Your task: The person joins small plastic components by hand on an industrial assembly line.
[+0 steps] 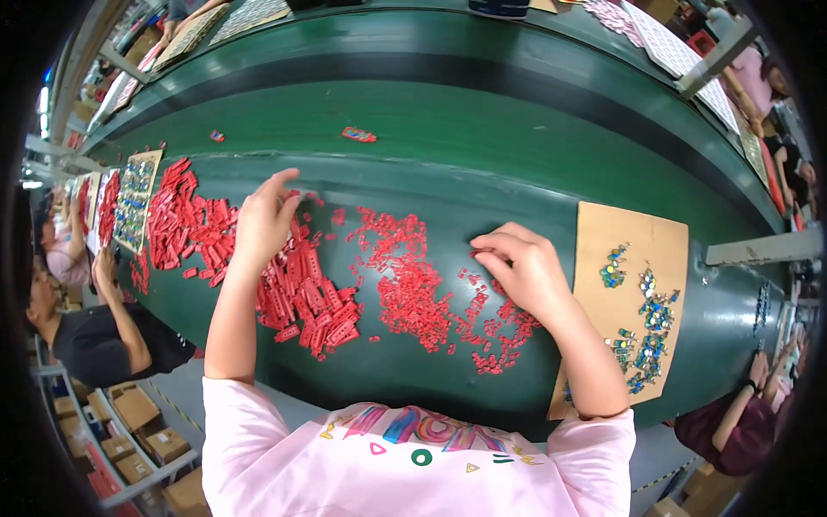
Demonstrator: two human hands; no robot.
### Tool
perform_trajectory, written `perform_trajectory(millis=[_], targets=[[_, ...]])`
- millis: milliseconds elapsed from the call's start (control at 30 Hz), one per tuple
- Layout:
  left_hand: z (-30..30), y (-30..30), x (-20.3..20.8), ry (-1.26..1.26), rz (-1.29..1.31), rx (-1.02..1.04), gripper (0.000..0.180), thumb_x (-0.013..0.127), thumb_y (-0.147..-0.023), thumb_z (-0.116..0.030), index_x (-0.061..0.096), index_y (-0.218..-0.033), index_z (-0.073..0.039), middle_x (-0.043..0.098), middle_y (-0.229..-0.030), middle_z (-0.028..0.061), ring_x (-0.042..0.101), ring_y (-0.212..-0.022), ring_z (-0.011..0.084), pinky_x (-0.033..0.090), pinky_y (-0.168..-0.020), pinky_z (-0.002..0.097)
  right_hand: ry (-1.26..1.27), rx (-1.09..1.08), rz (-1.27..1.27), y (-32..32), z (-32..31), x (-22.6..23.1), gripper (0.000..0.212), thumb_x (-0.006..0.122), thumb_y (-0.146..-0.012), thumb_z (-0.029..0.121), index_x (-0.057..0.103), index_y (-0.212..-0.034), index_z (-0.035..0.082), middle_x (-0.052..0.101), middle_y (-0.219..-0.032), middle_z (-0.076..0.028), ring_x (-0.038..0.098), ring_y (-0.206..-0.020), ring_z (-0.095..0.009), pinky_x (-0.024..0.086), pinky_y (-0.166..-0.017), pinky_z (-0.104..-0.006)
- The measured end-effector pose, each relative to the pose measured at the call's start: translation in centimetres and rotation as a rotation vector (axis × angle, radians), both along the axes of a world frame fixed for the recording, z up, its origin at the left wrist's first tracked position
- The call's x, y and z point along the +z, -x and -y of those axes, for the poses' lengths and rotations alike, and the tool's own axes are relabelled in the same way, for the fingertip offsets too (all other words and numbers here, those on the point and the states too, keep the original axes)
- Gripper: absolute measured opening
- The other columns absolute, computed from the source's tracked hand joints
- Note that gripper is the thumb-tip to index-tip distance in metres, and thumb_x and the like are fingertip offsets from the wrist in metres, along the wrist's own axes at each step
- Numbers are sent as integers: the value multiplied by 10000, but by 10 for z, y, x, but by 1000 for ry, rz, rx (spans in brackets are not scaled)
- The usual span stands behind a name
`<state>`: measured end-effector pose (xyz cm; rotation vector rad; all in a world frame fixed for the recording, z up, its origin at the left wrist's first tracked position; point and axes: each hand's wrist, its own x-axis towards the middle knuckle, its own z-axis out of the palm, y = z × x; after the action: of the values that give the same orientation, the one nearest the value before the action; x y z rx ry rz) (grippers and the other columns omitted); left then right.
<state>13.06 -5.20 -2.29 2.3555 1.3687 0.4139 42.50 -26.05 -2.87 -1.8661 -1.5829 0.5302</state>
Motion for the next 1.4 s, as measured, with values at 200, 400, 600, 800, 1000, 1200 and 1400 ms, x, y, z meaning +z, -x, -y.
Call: perform_trajectory(millis=[200, 400, 600, 800, 1000, 1200, 1400], targets=[[2, -34, -1, 186, 309, 5, 171, 657, -866, -70, 722, -1023, -48, 695, -795, 35, 654, -704, 175, 491, -643, 295, -32, -3, -98, 3, 9, 3, 96, 725, -825, 44, 745, -914, 16, 713, -875, -45, 602, -639, -167, 480, -610, -273], [13, -50, -7, 544, 547, 93, 202, 648, -879, 12, 699, -1074, 18, 700, -874, 74, 649, -704, 139, 525, -696, 245, -76, -95, -168, 3, 15, 1, 94, 739, -816, 52, 743, -905, 23, 726, -866, -32, 600, -632, -167, 481, -608, -266], [75, -83, 12, 983, 801, -44, 239, 693, -845, 60, 706, -1080, 21, 744, -936, 92, 708, -807, 133, 548, -718, 211, -375, -24, -218, 14, 11, 8, 96, 756, -787, 49, 734, -881, 50, 714, -908, -23, 607, -678, -171, 489, -624, -266], [124, -94, 9, 811, 802, -152, 255, 735, -809, 56, 725, -1059, 8, 750, -892, 74, 696, -772, 115, 537, -664, 208, -518, 21, 116, 20, 16, 22, 108, 758, -763, 40, 706, -853, 69, 679, -967, -17, 610, -756, -176, 499, -653, -279], [136, -97, -1, 306, 732, -316, 280, 769, -759, 46, 740, -1032, -9, 745, -851, 67, 658, -668, 109, 509, -586, 219, -504, 31, 227, 21, 25, 18, 112, 747, -759, 40, 690, -853, 57, 656, -984, -21, 612, -809, -185, 509, -687, -293], [142, -100, 2, 70, 672, -381, 288, 791, -729, 29, 742, -1010, -17, 741, -832, 68, 623, -595, 129, 493, -540, 243, -511, 14, 315, 22, 29, 22, 127, 739, -749, 52, 688, -865, 51, 651, -995, -27, 626, -854, -197, 514, -736, -304], [142, -105, -4, -34, 670, -419, 276, 795, -731, 17, 738, -998, -18, 742, -826, 66, 627, -588, 142, 499, -528, 254, -517, 17, 350, 19, 32, 19, 151, 737, -735, 65, 694, -880, 57, 649, -1021, -34, 638, -895, -199, 513, -778, -310]])
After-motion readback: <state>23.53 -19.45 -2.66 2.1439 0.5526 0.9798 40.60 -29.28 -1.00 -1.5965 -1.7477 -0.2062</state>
